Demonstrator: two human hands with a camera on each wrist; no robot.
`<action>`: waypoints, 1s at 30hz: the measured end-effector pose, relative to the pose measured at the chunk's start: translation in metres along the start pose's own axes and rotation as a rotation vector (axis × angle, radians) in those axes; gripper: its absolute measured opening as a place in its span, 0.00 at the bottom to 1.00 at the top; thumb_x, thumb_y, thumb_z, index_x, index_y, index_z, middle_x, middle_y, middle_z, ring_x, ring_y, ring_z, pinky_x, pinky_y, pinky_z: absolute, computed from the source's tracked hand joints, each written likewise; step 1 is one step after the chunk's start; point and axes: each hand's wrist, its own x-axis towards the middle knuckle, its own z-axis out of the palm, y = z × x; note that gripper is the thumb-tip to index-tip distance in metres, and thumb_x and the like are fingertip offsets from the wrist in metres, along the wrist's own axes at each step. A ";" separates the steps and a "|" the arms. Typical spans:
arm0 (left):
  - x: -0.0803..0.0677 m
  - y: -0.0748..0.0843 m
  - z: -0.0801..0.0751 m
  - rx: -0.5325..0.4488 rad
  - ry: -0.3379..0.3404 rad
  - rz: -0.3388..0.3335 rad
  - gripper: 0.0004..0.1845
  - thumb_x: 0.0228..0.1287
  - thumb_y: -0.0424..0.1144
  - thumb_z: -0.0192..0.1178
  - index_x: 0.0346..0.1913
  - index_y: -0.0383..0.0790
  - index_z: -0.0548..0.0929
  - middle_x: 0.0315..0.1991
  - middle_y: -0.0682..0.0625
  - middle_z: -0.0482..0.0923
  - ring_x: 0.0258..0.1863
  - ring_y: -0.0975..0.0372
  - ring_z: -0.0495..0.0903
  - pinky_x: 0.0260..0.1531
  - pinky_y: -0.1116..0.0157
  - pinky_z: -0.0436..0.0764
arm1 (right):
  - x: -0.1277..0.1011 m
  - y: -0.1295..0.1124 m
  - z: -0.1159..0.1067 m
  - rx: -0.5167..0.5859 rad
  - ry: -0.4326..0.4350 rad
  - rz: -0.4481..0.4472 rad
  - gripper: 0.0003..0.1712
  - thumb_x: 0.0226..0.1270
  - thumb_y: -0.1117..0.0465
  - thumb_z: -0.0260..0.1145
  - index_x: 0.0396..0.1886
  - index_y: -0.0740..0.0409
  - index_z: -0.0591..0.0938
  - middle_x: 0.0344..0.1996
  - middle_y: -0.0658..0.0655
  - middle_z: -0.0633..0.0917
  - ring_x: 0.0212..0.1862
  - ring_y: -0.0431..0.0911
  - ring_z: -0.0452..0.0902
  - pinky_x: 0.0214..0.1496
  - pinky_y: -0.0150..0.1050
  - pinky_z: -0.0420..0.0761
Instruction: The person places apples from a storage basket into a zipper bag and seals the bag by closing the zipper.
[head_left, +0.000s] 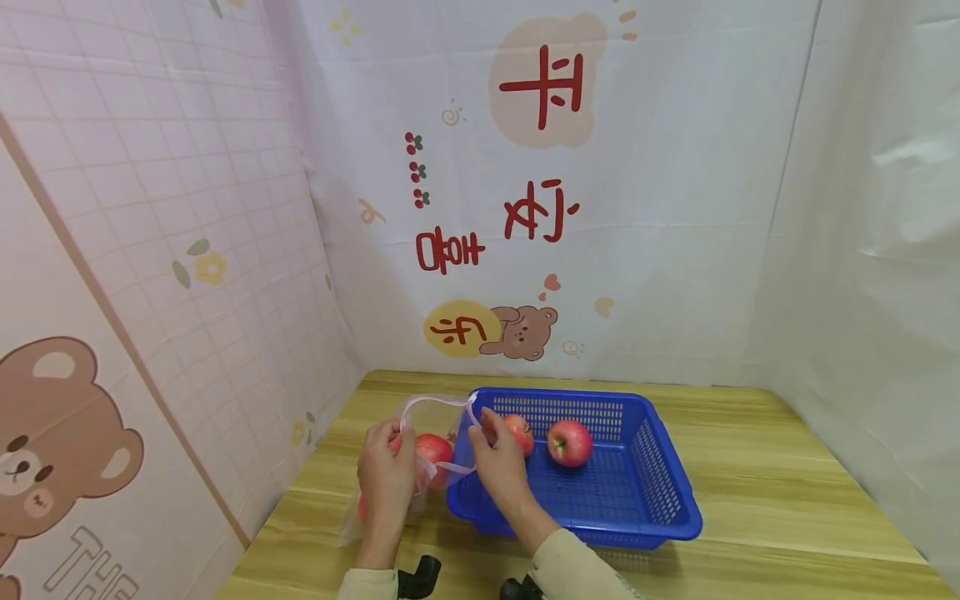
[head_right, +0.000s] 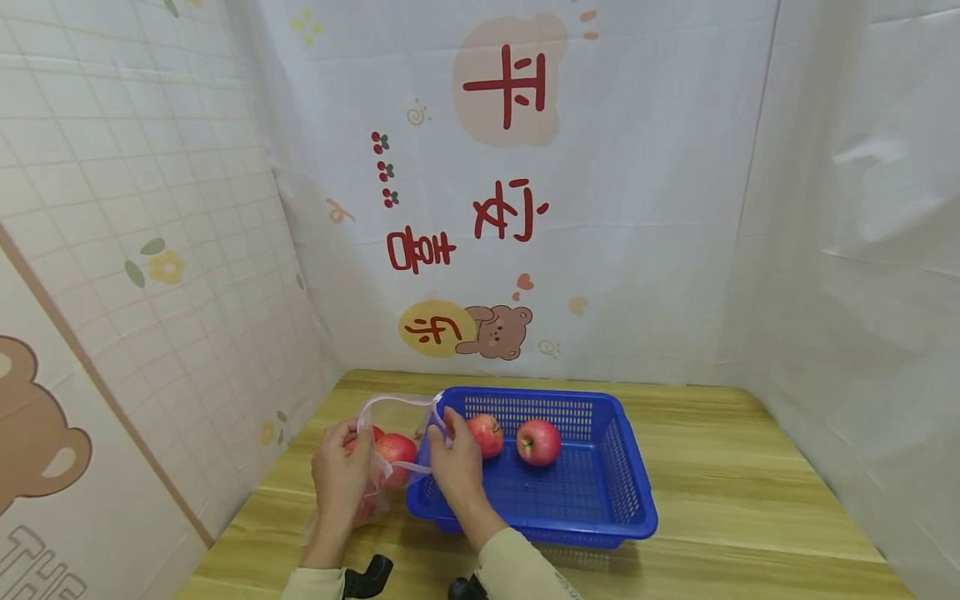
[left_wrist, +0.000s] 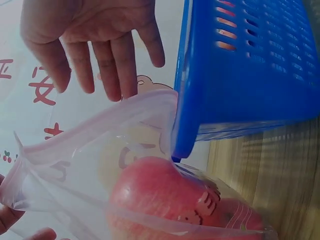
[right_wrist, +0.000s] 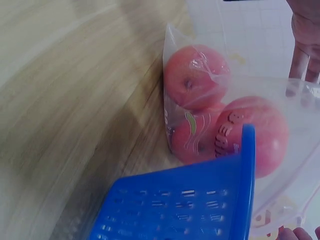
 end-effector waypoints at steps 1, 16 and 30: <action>0.000 0.000 0.000 -0.003 -0.003 -0.003 0.06 0.65 0.33 0.61 0.35 0.32 0.84 0.39 0.39 0.81 0.40 0.44 0.81 0.44 0.44 0.77 | 0.000 0.000 -0.001 0.002 0.009 -0.005 0.25 0.73 0.62 0.60 0.66 0.69 0.72 0.60 0.71 0.77 0.61 0.64 0.75 0.61 0.57 0.73; 0.010 0.004 -0.001 -0.049 0.001 -0.007 0.07 0.67 0.33 0.60 0.36 0.31 0.83 0.38 0.39 0.81 0.41 0.45 0.82 0.46 0.45 0.77 | 0.013 0.004 -0.018 0.007 0.105 0.028 0.24 0.72 0.64 0.61 0.64 0.69 0.74 0.59 0.70 0.78 0.60 0.63 0.76 0.62 0.56 0.74; 0.017 0.012 0.000 -0.078 0.046 0.073 0.06 0.65 0.33 0.63 0.32 0.33 0.83 0.36 0.40 0.82 0.39 0.46 0.83 0.43 0.46 0.79 | 0.029 0.004 -0.051 0.002 0.144 0.103 0.26 0.75 0.62 0.58 0.68 0.68 0.70 0.63 0.69 0.75 0.65 0.62 0.71 0.66 0.55 0.70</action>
